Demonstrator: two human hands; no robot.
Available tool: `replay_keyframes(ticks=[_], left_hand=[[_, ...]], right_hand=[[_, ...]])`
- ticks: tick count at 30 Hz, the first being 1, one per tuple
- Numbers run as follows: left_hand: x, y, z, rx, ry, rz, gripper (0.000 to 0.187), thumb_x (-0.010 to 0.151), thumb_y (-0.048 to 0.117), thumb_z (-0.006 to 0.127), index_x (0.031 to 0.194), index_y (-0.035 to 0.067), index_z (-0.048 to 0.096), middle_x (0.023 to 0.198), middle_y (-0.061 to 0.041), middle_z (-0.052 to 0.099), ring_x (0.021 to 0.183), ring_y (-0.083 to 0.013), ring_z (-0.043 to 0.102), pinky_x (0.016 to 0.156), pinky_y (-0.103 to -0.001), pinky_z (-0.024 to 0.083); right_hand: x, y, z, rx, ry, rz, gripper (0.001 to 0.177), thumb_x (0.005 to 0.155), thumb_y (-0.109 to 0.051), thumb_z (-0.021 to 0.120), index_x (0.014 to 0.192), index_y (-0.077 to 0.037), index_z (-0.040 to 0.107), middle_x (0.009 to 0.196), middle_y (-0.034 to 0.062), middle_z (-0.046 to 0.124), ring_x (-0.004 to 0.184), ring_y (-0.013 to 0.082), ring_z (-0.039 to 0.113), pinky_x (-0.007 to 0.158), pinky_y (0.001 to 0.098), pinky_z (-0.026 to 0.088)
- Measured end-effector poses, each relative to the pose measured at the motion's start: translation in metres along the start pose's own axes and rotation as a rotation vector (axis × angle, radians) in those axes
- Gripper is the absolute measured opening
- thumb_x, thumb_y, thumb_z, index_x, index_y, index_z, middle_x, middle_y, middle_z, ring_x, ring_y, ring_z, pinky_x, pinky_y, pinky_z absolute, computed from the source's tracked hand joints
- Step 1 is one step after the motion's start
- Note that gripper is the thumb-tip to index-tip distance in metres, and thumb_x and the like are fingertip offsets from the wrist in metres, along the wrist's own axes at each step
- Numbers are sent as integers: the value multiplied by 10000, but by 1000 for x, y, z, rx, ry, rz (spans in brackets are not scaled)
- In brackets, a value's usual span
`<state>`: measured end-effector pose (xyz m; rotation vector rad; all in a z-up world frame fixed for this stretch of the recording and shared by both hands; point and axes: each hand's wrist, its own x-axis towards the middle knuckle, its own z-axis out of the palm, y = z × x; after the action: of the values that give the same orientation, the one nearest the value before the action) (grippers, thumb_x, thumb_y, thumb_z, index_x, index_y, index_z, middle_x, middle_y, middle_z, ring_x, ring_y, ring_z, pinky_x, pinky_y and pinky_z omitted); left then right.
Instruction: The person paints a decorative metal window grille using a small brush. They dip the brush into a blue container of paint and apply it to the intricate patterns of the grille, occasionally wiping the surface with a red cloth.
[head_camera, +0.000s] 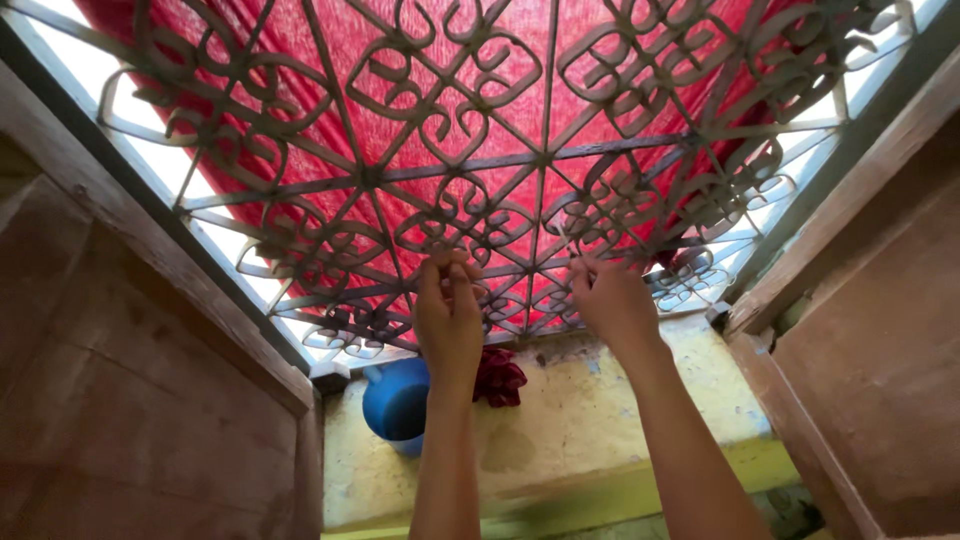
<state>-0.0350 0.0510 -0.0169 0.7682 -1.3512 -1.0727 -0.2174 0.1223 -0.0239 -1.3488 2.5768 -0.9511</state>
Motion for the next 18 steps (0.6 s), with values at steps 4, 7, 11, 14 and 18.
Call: replay_keyframes(ticks=[4, 7, 11, 14, 18], left_hand=[[-8, 6, -11, 19, 27, 20, 133, 1058, 141, 519, 1103, 75, 626, 868, -14, 677, 704, -90, 641, 641, -257, 535], [-9, 4, -18, 21, 33, 32, 136, 1060, 139, 511, 1092, 76, 627, 863, -14, 688, 719, -90, 645, 663, -261, 537], [-17, 6, -24, 110, 46, 12, 127, 1048, 150, 512, 1077, 87, 619, 835, -7, 704, 710, -90, 663, 655, -269, 539], [-19, 12, -24, 102, 50, 27, 123, 1060, 155, 518, 1051, 77, 612, 826, -15, 684, 707, -93, 653, 653, -270, 537], [-18, 10, -25, 59, 27, 20, 119, 1050, 145, 515, 1057, 77, 612, 825, -12, 693, 707, -94, 646, 652, -270, 527]], right_hand=[[-23, 0, -3, -49, 27, 44, 389, 992, -457, 502, 995, -173, 767, 858, 172, 738, 853, 433, 692, 734, 537, 542], [-18, 2, -8, -52, 29, 49, 374, 980, -454, 505, 1025, -192, 769, 875, 159, 743, 861, 424, 701, 729, 531, 547], [-21, 5, -11, -27, 39, -56, 378, 1014, -444, 516, 1026, -182, 789, 845, 130, 749, 826, 393, 706, 696, 500, 542], [-45, 7, -33, 127, -100, 140, 347, 982, -442, 530, 1114, -250, 788, 653, 135, 708, 605, 313, 714, 619, 426, 559], [-53, 7, -55, 245, -120, 251, 370, 971, -452, 534, 1166, -275, 794, 504, 97, 619, 401, 199, 619, 510, 394, 520]])
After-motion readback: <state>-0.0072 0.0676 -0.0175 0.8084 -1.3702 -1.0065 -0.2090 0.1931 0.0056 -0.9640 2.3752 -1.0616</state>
